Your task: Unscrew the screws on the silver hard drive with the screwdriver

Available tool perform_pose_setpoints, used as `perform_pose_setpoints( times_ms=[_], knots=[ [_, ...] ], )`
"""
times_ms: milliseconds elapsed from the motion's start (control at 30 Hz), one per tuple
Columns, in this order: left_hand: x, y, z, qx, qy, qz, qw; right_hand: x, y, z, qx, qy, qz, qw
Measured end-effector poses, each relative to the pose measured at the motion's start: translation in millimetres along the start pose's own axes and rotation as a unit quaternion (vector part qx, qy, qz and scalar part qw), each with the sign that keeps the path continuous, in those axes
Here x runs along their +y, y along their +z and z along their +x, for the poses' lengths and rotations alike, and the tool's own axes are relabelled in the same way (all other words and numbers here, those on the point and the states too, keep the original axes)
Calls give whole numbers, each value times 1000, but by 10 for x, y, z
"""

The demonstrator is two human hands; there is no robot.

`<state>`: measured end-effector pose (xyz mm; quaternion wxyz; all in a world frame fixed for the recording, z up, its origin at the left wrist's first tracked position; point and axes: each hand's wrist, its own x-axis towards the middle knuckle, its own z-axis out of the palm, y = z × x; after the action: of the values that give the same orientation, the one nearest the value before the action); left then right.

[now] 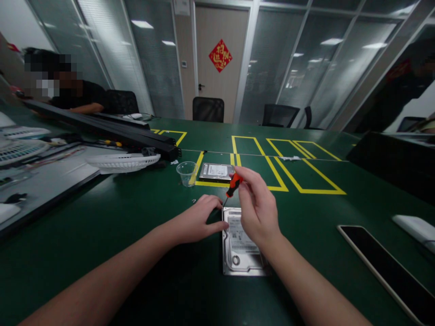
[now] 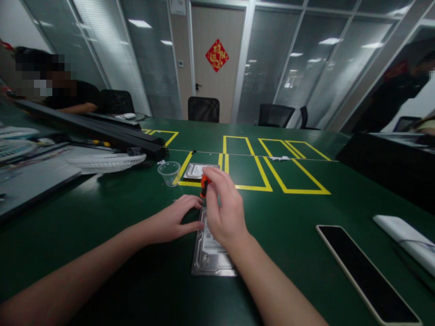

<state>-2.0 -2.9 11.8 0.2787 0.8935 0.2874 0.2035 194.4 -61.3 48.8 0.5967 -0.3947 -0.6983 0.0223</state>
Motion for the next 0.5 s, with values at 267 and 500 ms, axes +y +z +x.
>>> perform_pose_setpoints(
  times_ms=[267, 500],
  knots=[
    [20, -7, -4, -7, -8, 2, 1000, 9, 16, 34, 31, -27, -55, 998],
    [0, 4, 0, -4, -2, 1, 1000, -13, -6, 12, 13, -10, -29, 999]
  ],
)
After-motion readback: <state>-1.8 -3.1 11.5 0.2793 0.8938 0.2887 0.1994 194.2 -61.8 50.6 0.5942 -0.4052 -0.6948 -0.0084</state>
